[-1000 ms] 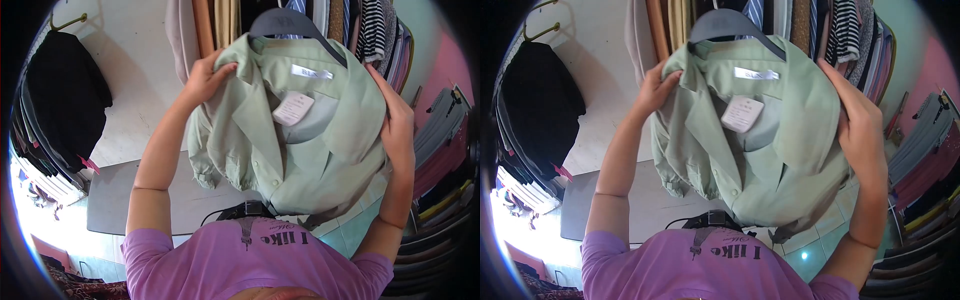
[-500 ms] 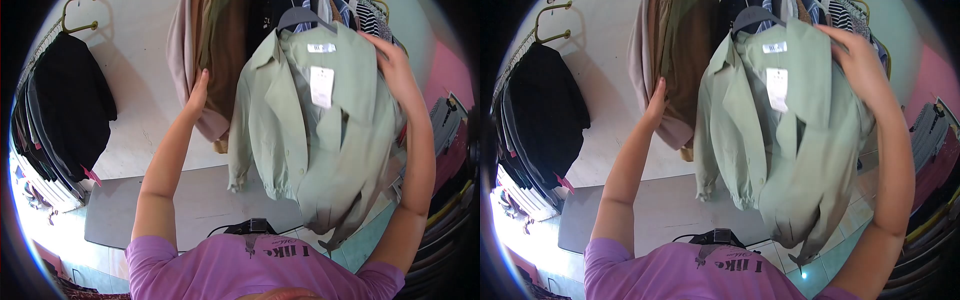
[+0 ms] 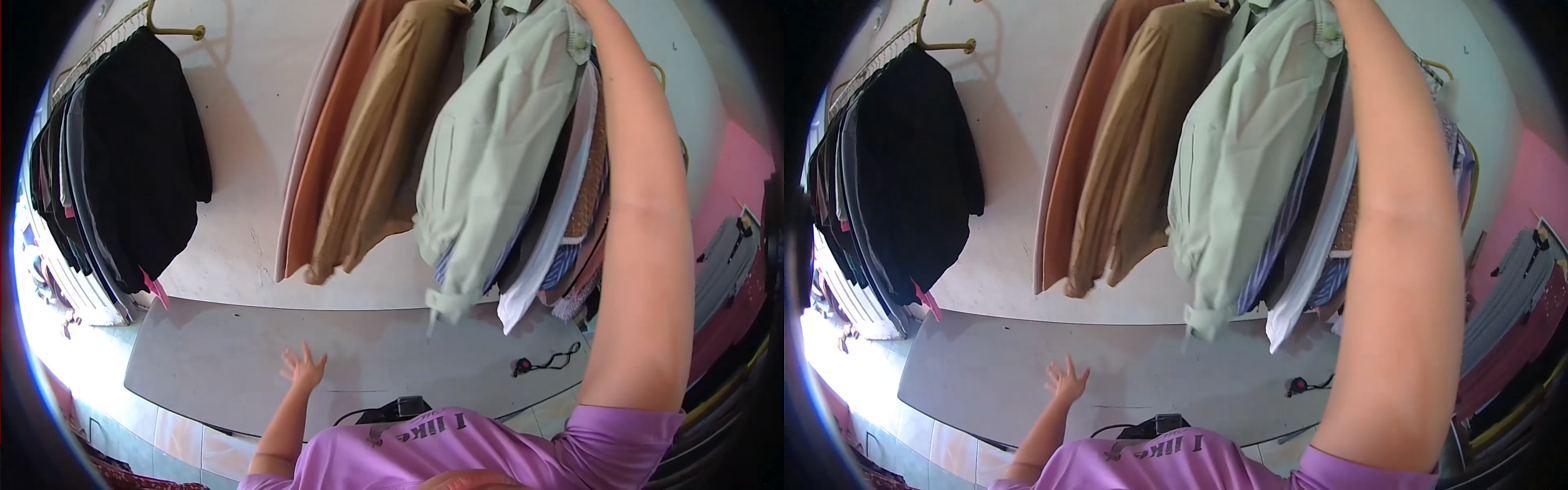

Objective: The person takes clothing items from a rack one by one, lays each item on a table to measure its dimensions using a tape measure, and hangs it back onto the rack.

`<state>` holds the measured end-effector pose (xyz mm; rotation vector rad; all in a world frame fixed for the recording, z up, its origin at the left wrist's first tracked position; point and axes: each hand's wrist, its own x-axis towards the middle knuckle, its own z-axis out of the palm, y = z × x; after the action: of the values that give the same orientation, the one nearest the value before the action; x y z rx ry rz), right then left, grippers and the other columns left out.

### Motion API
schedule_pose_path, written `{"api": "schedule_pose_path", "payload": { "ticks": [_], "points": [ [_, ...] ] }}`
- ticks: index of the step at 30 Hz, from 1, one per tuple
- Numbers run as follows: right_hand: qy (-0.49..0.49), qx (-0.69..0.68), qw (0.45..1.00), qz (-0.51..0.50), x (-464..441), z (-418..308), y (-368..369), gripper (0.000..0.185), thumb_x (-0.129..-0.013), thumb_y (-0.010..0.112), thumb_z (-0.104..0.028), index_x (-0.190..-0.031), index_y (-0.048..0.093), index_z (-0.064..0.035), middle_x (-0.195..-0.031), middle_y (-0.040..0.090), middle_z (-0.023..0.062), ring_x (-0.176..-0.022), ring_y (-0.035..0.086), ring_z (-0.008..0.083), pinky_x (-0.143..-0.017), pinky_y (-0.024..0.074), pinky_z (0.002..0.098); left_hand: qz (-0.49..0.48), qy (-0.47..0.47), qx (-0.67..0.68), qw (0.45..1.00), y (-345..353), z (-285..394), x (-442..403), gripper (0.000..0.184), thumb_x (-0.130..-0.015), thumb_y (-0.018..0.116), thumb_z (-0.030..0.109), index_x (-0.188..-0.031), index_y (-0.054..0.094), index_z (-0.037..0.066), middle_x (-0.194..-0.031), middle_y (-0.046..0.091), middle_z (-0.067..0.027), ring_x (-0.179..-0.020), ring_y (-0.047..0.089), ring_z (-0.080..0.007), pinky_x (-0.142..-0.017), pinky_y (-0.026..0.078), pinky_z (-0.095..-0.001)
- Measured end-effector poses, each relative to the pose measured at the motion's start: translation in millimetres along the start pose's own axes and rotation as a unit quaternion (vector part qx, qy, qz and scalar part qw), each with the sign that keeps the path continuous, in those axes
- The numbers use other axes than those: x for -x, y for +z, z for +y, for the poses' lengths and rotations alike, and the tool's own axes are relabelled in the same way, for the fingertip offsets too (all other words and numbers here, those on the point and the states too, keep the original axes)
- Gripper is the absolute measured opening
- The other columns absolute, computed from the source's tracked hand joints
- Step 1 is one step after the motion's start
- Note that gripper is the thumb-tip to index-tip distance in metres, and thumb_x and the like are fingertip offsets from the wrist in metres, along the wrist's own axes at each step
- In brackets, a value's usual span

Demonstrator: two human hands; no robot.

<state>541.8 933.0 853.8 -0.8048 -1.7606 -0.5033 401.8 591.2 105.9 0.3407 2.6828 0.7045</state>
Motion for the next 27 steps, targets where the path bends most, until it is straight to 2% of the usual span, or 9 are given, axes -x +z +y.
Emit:
{"api": "schedule_pose_path", "payload": {
  "ticks": [3, 5, 8, 10, 15, 18, 20, 22, 27],
  "points": [
    [0.09, -0.131, 0.984, 0.076, -23, -11, 78, 0.029, -0.08, 0.049, -0.006, -0.105, 0.059, 0.0056, -0.105, 0.058, 0.0266, -0.098, 0.058, 0.0372, -0.08, 0.0485, 0.0403, -0.011, -0.057, -0.083, 0.995, 48, -73, 15, 0.074, -0.084, 0.041, 0.057, -0.143, 0.014, 0.021, -0.146, 0.004, -0.0231, -0.136, -0.006, -0.0376, -0.101, 0.002, -0.0637],
    [0.136, -0.198, 0.965, 0.106, -20, -24, 111, 0.03, -0.08, 0.049, -0.006, -0.106, 0.058, 0.0067, -0.104, 0.058, 0.0277, -0.098, 0.058, 0.0373, -0.081, 0.0482, 0.0396, 0.09, 0.057, -0.132, 0.986, 57, -91, 26, 0.069, -0.084, 0.04, 0.055, -0.142, 0.022, 0.022, -0.147, 0.006, -0.0197, -0.136, -0.002, -0.0365, -0.103, 0.001, -0.061],
    [0.05, -0.086, 0.995, -0.008, -6, -53, 135, 0.028, -0.079, 0.052, -0.007, -0.102, 0.061, 0.0042, -0.103, 0.059, 0.0252, -0.097, 0.059, 0.0354, -0.082, 0.048, 0.0385, 0.109, 0.05, -0.142, 0.982, 54, -84, 28, 0.066, -0.084, 0.04, 0.052, -0.14, 0.025, 0.021, -0.148, 0.007, -0.018, -0.136, 0.002, -0.0358, -0.105, 0.0, -0.0589],
    [-0.168, 0.214, 0.959, -0.081, -7, -79, 147, 0.023, -0.076, 0.056, -0.007, -0.095, 0.065, 0.003, -0.102, 0.061, 0.0224, -0.095, 0.06, 0.0326, -0.08, 0.0487, 0.037, 0.108, 0.048, -0.136, 0.984, 51, -82, 29, 0.065, -0.084, 0.04, 0.051, -0.14, 0.026, 0.021, -0.148, 0.008, -0.018, -0.136, 0.002, -0.0358, -0.105, 0.0, -0.0592],
    [-0.018, 0.044, 0.996, -0.079, 0, -128, 130, 0.021, -0.074, 0.062, -0.01, -0.092, 0.067, 0.0001, -0.101, 0.063, 0.0183, -0.096, 0.06, 0.028, -0.078, 0.0495, 0.0333, 0.11, 0.049, -0.122, 0.985, 47, -76, 35, 0.065, -0.083, 0.043, 0.05, -0.139, 0.028, 0.02, -0.147, 0.009, -0.018, -0.136, 0.004, -0.0358, -0.105, 0.0, -0.0594],
    [-0.227, 0.332, 0.901, -0.164, 27, -128, 91, 0.029, -0.072, 0.067, -0.01, -0.098, 0.065, 0.0015, -0.102, 0.062, 0.0178, -0.099, 0.059, 0.027, -0.08, 0.0491, 0.0328, 0.107, 0.047, -0.106, 0.987, 42, -77, 37, 0.065, -0.082, 0.045, 0.049, -0.139, 0.029, 0.02, -0.147, 0.01, -0.018, -0.136, 0.005, -0.0357, -0.105, 0.0, -0.0591],
    [-0.029, 0.127, 0.988, -0.082, 3, -108, 123, 0.032, -0.069, 0.07, -0.011, -0.099, 0.065, -0.0005, -0.103, 0.062, 0.0173, -0.1, 0.058, 0.0266, -0.082, 0.0487, 0.0321, 0.12, 0.051, -0.102, 0.986, 46, -78, 35, 0.066, -0.082, 0.047, 0.049, -0.138, 0.03, 0.02, -0.147, 0.011, -0.0183, -0.136, 0.005, -0.0355, -0.105, 0.001, -0.0587],
    [-0.14, 0.294, 0.94, -0.101, 6, -96, 120, 0.025, -0.071, 0.068, -0.012, -0.093, 0.066, 0.001, -0.101, 0.063, 0.018, -0.098, 0.059, 0.0274, -0.082, 0.0486, 0.0329, 0.12, 0.051, -0.102, 0.986, 46, -77, 36, 0.066, -0.082, 0.047, 0.048, -0.138, 0.031, 0.02, -0.147, 0.012, -0.0182, -0.136, 0.006, -0.0355, -0.105, 0.001, -0.0587],
    [-0.087, -0.131, 0.975, -0.156, 35, -88, 99, 0.034, -0.079, 0.057, -0.026, -0.097, 0.064, 0.0027, -0.101, 0.061, 0.0249, -0.097, 0.059, 0.0305, -0.081, 0.0467, 0.0339, 0.127, 0.055, -0.103, 0.985, 43, -74, 37, 0.064, -0.081, 0.048, 0.048, -0.137, 0.033, 0.02, -0.147, 0.014, -0.018, -0.136, 0.007, -0.0353, -0.105, 0.002, -0.0584]
  ]
}}
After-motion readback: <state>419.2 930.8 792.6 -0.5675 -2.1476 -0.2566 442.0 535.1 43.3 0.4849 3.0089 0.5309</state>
